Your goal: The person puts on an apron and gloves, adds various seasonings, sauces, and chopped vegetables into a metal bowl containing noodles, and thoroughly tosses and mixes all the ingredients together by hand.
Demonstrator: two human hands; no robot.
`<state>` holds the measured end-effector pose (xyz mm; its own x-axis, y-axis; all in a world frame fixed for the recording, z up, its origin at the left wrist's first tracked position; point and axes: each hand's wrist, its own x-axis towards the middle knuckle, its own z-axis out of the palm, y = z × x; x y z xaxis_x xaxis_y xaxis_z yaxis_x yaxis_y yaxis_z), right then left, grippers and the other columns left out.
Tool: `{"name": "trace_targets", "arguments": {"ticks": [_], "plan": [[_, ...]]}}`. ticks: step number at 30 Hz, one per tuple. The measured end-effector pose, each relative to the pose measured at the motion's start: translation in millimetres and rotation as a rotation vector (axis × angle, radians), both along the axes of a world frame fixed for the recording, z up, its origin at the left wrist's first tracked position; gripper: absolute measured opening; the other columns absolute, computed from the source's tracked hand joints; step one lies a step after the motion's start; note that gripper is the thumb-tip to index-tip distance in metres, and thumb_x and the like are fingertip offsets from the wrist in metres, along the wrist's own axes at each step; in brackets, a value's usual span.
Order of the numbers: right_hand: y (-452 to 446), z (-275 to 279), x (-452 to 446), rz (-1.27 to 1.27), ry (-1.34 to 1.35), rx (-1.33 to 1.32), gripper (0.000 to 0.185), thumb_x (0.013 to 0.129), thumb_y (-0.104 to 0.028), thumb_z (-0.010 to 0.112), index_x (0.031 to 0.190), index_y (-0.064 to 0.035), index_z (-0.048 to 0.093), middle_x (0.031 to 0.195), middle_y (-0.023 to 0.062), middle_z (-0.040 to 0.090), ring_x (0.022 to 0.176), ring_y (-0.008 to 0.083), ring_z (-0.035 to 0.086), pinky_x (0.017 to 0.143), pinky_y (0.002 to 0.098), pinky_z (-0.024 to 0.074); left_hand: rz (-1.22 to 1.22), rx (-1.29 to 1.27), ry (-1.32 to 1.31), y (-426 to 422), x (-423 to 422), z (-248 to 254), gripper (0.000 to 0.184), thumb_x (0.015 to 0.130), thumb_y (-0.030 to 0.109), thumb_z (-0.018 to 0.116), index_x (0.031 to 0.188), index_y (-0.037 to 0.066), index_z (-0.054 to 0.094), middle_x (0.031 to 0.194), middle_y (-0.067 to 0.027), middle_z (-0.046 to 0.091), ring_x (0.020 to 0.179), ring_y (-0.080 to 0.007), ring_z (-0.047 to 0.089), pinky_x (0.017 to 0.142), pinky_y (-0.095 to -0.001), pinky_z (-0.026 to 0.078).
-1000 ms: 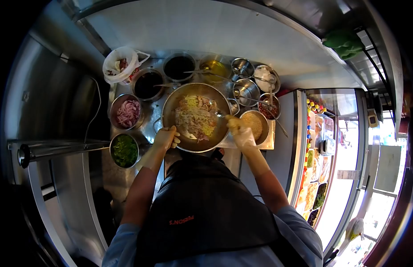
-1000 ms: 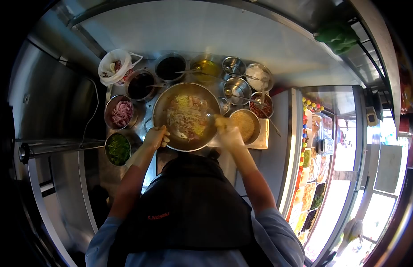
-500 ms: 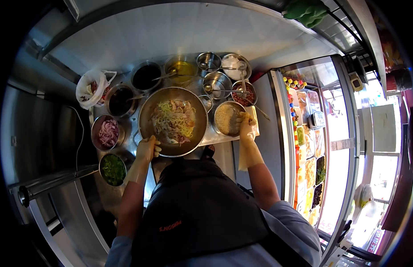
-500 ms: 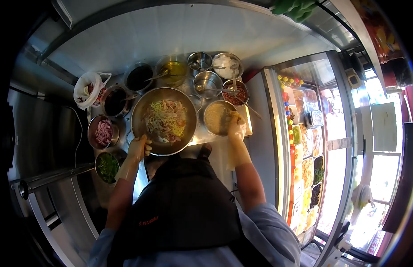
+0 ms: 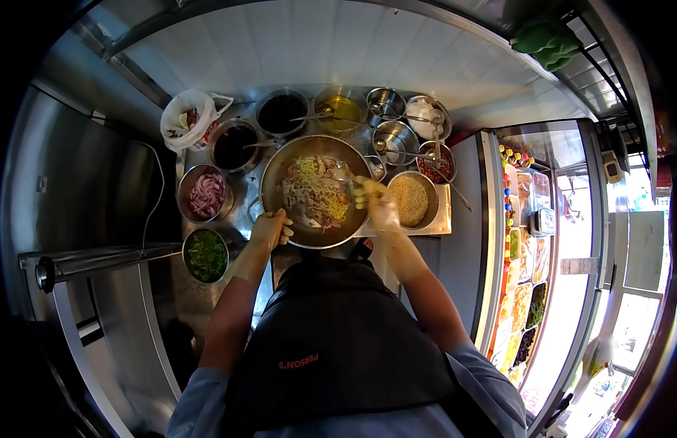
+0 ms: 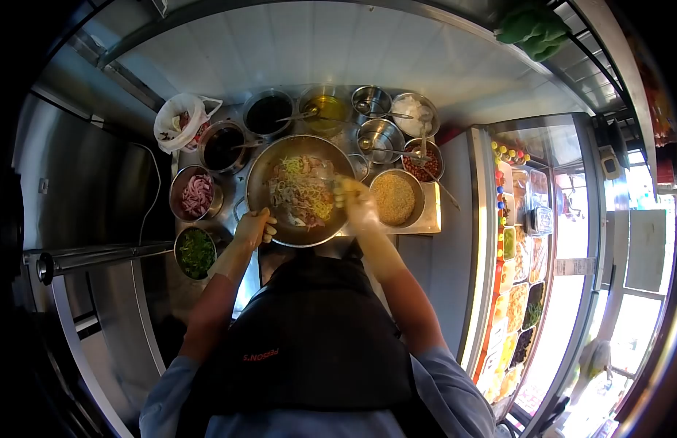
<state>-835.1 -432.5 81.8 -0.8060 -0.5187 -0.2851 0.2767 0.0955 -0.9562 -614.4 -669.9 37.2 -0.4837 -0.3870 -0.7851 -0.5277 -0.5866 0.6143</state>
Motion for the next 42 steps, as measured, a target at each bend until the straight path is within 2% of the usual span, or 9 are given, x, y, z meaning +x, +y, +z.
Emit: {"name": "trace_targets", "arguments": {"ticks": [5,12,19,24,28,30,32,39,42], "plan": [[4.6,-9.4,1.2,-0.007,0.792,0.245,0.037,0.113,-0.032,0.062,0.134,-0.0042,0.074,0.101,0.0078,0.075,0.081,0.0138,0.067,0.077,0.0278,0.0574,0.026,-0.021,0.046,2.0,2.8,0.2,0.041,0.112,0.033,0.063,0.1,-0.006,0.068,0.067,-0.0152,0.063,0.046,-0.0213,0.051,0.043,-0.0342,0.042],[130.7,-20.3,-24.2,-0.543,-0.121,0.092,0.042,0.11,-0.04,0.064,0.121,-0.0015,0.077,0.093,0.0072,0.079,0.072,0.0142,0.068,0.064,0.0299,0.053,0.024,-0.034,0.038,4.7,-0.3,-1.4,0.037,0.111,0.031,0.064,0.099,-0.003,0.068,0.065,-0.0146,0.064,0.046,-0.0221,0.053,0.041,-0.0344,0.041],[186.4,44.2,-42.4,-0.756,0.496,0.697,0.049,0.102,-0.046,0.072,0.127,-0.0037,0.076,0.103,0.0174,0.079,0.091,0.0307,0.075,0.085,0.0418,0.058,-0.036,-0.087,0.033,9.5,-1.5,4.7,0.04,0.111,0.035,0.062,0.106,-0.003,0.072,0.067,-0.0123,0.067,0.044,-0.0198,0.052,0.043,-0.0326,0.045],[149.3,92.1,-111.6,-0.388,0.141,0.766,0.08,0.094,-0.052,0.077,0.155,-0.0053,0.056,0.146,0.0266,0.066,0.138,0.0382,0.063,0.116,0.0467,0.049,-0.071,-0.183,-0.085,14.4,-8.7,-1.0,0.044,0.111,0.038,0.061,0.104,-0.003,0.073,0.069,-0.0125,0.068,0.044,-0.0207,0.053,0.044,-0.0331,0.047],[118.4,84.0,-147.0,-0.32,0.223,0.612,0.038,0.098,-0.025,0.074,0.13,-0.0042,0.069,0.117,0.0206,0.079,0.11,0.0326,0.076,0.09,0.0446,0.0607,-0.045,-0.083,-0.061,8.3,-10.8,-20.9,0.047,0.111,0.044,0.06,0.109,-0.002,0.071,0.069,-0.0119,0.066,0.047,-0.0213,0.053,0.044,-0.0354,0.045],[106.6,-36.2,-202.9,-0.445,0.158,0.337,0.034,0.094,-0.02,0.08,0.123,-0.0036,0.071,0.115,0.0236,0.077,0.107,0.0379,0.075,0.093,0.0485,0.0581,-0.021,0.025,-0.006,7.1,-5.8,-31.1,0.046,0.111,0.046,0.06,0.11,0.0,0.069,0.071,-0.0121,0.065,0.05,-0.0207,0.052,0.046,-0.036,0.043],[127.2,-30.6,-206.7,-0.547,0.324,0.222,0.024,0.097,-0.016,0.071,0.117,-0.002,0.069,0.11,0.0243,0.075,0.104,0.0377,0.074,0.088,0.0484,0.0567,0.029,-0.019,-0.003,15.2,-8.2,-21.4,0.043,0.111,0.045,0.061,0.11,0.003,0.069,0.075,-0.0121,0.066,0.055,-0.0203,0.053,0.05,-0.0359,0.043],[174.7,71.4,-254.3,-0.475,0.392,0.163,0.031,0.099,-0.022,0.068,0.122,-0.0021,0.073,0.112,0.0265,0.076,0.105,0.0399,0.074,0.092,0.0447,0.0571,0.139,-0.159,-0.036,65.5,1.5,3.8,0.039,0.112,0.042,0.059,0.109,0.006,0.072,0.08,-0.0098,0.069,0.063,-0.0216,0.058,0.057,-0.0359,0.047],[157.7,85.2,-286.2,-0.619,0.105,0.062,0.041,0.103,-0.038,0.073,0.123,-0.0023,0.076,0.106,0.0145,0.08,0.093,0.0262,0.076,0.086,0.036,0.0594,0.131,-0.213,-0.163,85.1,-10.4,0.6,0.039,0.112,0.042,0.058,0.108,0.006,0.073,0.082,-0.0101,0.07,0.065,-0.0216,0.061,0.058,-0.0368,0.05]]}}
